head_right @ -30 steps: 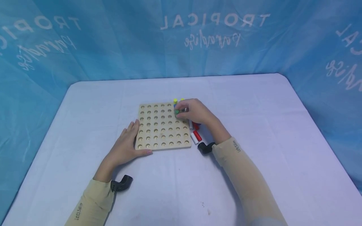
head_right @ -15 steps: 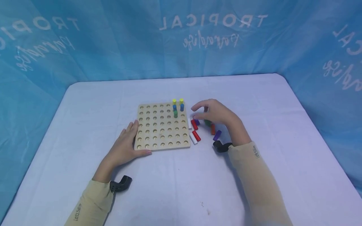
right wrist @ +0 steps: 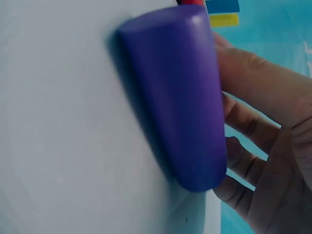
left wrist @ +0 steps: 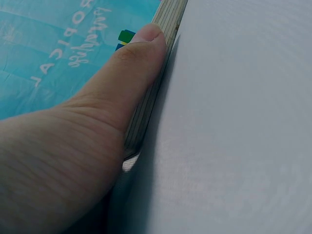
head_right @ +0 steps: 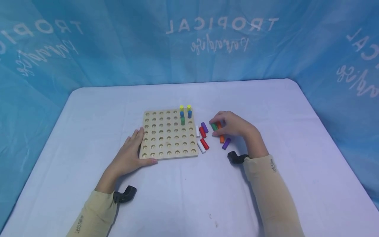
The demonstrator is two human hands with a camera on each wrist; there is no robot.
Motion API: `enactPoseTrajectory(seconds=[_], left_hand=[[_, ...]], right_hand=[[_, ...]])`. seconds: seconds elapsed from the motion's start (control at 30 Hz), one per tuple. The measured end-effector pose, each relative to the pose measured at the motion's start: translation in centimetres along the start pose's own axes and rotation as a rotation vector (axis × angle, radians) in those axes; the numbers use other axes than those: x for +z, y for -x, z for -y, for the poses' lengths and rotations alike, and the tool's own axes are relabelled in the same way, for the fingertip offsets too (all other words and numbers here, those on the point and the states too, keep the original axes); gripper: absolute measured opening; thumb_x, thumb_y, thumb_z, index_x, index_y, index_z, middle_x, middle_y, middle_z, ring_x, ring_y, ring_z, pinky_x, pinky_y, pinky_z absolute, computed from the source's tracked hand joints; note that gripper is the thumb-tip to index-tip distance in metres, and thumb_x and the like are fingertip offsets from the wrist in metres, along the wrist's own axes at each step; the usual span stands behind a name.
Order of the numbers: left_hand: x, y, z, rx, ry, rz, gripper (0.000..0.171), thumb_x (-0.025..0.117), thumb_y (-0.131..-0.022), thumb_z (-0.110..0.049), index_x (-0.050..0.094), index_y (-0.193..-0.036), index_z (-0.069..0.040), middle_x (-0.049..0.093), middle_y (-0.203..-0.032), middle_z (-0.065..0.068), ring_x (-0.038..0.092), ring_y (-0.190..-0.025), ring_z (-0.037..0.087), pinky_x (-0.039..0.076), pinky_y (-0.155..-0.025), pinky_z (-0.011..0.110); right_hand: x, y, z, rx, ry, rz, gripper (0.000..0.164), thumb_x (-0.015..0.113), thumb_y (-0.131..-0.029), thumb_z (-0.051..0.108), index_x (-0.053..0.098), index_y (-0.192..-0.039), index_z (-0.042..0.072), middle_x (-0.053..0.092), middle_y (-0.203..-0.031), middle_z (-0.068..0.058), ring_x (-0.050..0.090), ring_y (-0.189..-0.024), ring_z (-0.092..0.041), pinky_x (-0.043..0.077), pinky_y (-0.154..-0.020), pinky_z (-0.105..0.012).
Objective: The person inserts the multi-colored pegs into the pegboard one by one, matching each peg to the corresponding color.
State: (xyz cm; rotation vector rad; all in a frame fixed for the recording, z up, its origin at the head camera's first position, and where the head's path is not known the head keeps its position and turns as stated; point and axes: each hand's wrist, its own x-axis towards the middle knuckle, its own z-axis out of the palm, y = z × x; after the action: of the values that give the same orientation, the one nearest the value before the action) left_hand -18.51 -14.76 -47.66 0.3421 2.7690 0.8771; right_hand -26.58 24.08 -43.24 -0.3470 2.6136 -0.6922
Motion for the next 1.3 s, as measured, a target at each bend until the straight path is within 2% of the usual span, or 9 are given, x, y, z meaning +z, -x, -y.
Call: enactPoseTrajectory(seconds=[0.27,0.53,0.73,0.9,1.1,1.3], left_hand=[[0.0,0.0,0.1,0.000,0.009,0.000,0.139,0.078,-0.065,-0.073,-0.002,-0.160,-0.013,0.004,-0.168,0.007,0.000,-0.157,0.025,0.002,-0.128,0.046],[0.0,-0.1,0.1,0.008,0.013,0.000,0.138,0.078,-0.065,-0.073,-0.002,-0.160,-0.013,0.004,-0.168,0.006,0.000,-0.157,0.025,0.002,-0.128,0.046],[0.1,-0.1,0.2,0.003,0.006,0.001,0.138,0.078,-0.065,-0.073,-0.002,-0.160,-0.013,0.004,-0.168,0.006,0.000,-0.157,0.025,0.002,-0.128,0.046],[0.0,-0.1,0.1,0.000,0.011,0.001,0.138,0.078,-0.065,-0.073,-0.002,-0.160,-0.013,0.004,-0.168,0.006,0.000,-0.157,0.025,0.002,-0.128,0.046],[-0.1,-0.1,0.0,-0.001,0.011,0.007,0.138,0.078,-0.065,-0.072,-0.002,-0.160,-0.013,0.004,-0.168,0.006,0.000,-0.157,0.024,0.001,-0.129,0.046],[-0.2,-0.1,-0.1,-0.003,0.012,0.008,0.138,0.079,-0.066,-0.071,-0.002,-0.160,-0.013,0.004,-0.168,0.006,0.000,-0.157,0.024,0.001,-0.129,0.045]], right_hand=[[0.3,-0.4,0.1,0.022,-0.047,-0.058,0.046,0.083,-0.080,0.028,0.068,-0.123,0.021,0.062,-0.124,-0.003,0.052,-0.118,-0.026,0.049,-0.102,-0.051],[0.6,-0.6,-0.3,0.047,-0.107,-0.110,0.045,0.080,-0.083,0.021,0.064,-0.125,0.022,0.060,-0.125,-0.003,0.051,-0.112,-0.026,0.052,-0.092,-0.045],[0.7,-0.6,-0.3,0.043,-0.131,-0.128,0.042,0.080,-0.084,0.021,0.065,-0.123,0.022,0.064,-0.111,-0.002,0.055,-0.101,-0.023,0.052,-0.081,-0.035],[0.4,-0.5,0.0,0.022,-0.149,-0.153,0.037,0.079,-0.085,0.022,0.067,-0.120,0.021,0.065,-0.108,-0.002,0.056,-0.096,-0.022,0.051,-0.074,-0.032],[0.5,-0.5,1.5,-0.019,-0.183,-0.217,0.031,0.078,-0.086,0.019,0.068,-0.115,0.023,0.066,-0.107,0.001,0.054,-0.094,-0.023,0.049,-0.071,-0.034],[1.2,-1.0,3.7,-0.091,-0.232,-0.262,0.033,0.078,-0.086,0.017,0.066,-0.116,0.021,0.072,-0.110,0.005,0.053,-0.094,-0.021,0.047,-0.075,-0.035]])
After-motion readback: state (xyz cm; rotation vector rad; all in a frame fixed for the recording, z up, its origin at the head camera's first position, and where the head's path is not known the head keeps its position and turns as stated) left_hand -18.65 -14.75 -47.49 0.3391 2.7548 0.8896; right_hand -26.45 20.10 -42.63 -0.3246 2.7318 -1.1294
